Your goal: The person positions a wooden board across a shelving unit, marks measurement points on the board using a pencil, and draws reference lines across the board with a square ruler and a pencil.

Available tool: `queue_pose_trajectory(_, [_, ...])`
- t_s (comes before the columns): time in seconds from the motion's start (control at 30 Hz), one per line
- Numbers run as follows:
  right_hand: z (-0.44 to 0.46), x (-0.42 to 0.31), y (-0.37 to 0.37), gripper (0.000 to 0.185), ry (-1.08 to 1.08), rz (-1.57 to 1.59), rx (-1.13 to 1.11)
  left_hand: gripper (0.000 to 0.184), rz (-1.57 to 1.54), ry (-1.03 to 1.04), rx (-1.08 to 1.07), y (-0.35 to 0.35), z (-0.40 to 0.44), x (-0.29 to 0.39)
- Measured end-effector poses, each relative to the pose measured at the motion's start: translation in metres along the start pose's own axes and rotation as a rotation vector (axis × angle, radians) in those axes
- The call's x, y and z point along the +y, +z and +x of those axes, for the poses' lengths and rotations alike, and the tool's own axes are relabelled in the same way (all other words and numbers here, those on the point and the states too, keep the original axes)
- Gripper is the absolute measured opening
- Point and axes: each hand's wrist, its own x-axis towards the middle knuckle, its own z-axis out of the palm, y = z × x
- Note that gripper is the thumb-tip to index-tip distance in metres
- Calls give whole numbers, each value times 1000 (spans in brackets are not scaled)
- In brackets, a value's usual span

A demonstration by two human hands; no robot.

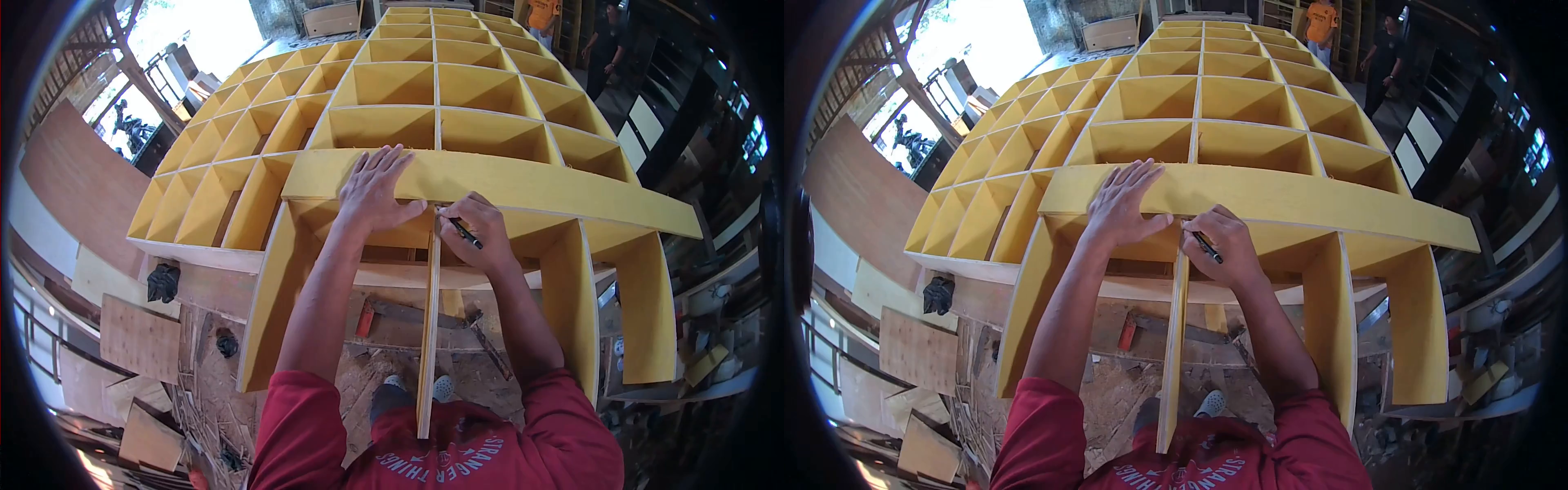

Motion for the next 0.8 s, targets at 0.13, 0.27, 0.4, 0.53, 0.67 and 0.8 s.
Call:
queue_pose_trajectory(0.13, [3, 0, 1, 17, -28, -29, -18, 90, 3, -4, 0, 1, 0, -2])
queue_pose_trajectory(0.27, [3, 0, 1, 17, -27, -57, -28, 90, 9, -18, -20, -2, -1, 0])
queue_pose_trajectory(0.4, [2, 1, 3, 16, -16, -35, 9, 90, 13, -15, -19, -1, -1, 0])
queue_pose_trajectory(0.53, [2, 0, 4, 16, -53, -49, 21, 90, 13, -14, -16, -1, -1, 0])
queue_pose_trajectory(0.67, [1, 0, 3, 15, -25, -58, 13, 90, 21, -10, -14, -2, -1, 1])
queue_pose_trajectory(0.8, [2, 1, 4, 14, -35, -53, 14, 90, 16, -7, 0, 0, -2, -1])
